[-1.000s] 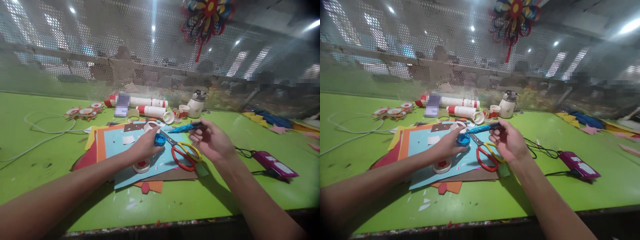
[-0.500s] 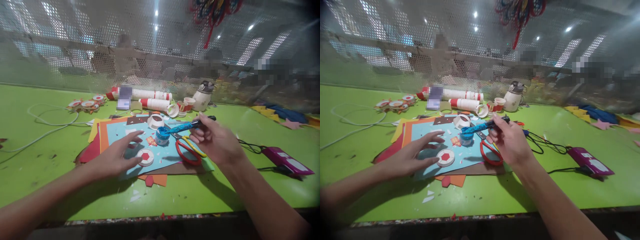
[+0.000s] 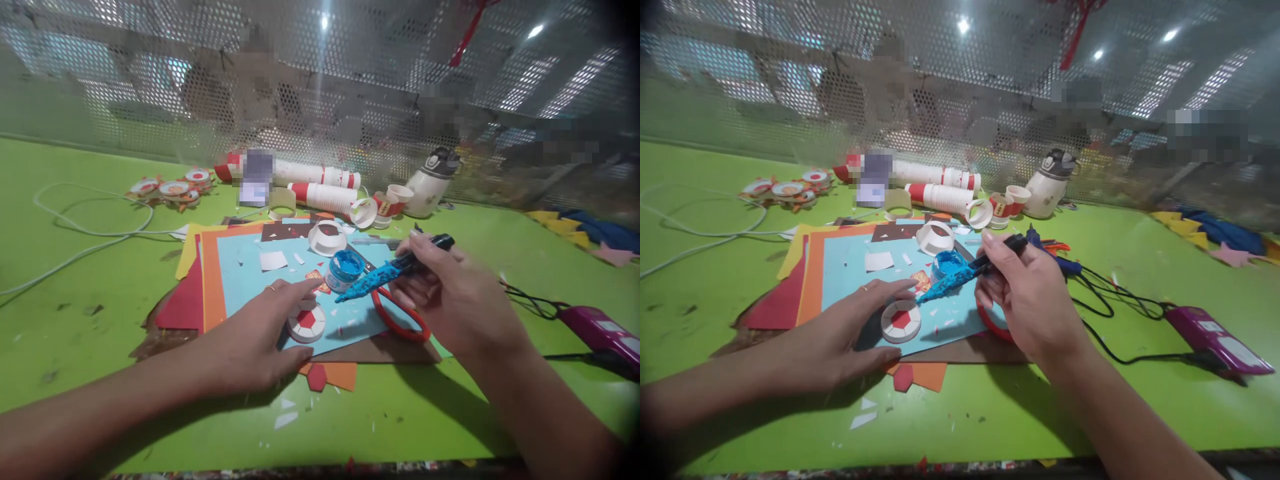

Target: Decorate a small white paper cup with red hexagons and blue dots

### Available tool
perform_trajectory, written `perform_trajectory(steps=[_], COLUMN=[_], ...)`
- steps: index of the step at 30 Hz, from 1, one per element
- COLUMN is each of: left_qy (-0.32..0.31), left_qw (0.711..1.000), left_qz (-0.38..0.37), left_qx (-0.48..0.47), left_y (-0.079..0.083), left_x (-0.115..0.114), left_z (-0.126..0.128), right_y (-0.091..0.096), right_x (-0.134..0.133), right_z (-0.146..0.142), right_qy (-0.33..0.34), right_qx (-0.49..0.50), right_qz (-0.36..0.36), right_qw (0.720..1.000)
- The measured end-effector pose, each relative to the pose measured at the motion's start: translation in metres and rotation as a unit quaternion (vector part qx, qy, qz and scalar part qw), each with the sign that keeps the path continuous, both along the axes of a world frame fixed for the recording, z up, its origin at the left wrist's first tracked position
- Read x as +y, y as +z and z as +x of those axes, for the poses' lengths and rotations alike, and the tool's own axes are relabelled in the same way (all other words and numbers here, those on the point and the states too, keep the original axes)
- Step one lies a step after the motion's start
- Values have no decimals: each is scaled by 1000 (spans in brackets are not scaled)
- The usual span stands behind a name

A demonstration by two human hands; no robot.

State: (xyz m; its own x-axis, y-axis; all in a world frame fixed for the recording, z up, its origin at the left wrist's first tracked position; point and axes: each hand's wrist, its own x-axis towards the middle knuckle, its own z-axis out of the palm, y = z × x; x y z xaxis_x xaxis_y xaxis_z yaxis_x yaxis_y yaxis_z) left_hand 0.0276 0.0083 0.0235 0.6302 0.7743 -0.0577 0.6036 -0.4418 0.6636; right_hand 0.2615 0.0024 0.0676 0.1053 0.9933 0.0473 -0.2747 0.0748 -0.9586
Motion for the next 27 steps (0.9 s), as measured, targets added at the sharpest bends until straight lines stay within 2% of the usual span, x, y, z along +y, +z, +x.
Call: perform_trajectory(steps=[8, 16, 23, 27], left_qy=[30, 47, 72, 72], left_qw=[998, 996, 994, 994], left_qz=[10, -8, 11, 16], left_qx=[-61, -69, -77, -84], left_y=[-19, -23, -28, -30], left_x=[-3, -13, -12, -14], left_z=[4, 1, -3, -1], right_y=[-12, -15, -18, -22], right_x=[-7, -22, -17, -20], right_z=[2, 6, 6, 6], right_qy=[17, 29, 26, 41], right_qx=[-16, -66, -50, -78], right_qz=[-7, -5, -5, 7], right_qw=[1000, 997, 998, 996])
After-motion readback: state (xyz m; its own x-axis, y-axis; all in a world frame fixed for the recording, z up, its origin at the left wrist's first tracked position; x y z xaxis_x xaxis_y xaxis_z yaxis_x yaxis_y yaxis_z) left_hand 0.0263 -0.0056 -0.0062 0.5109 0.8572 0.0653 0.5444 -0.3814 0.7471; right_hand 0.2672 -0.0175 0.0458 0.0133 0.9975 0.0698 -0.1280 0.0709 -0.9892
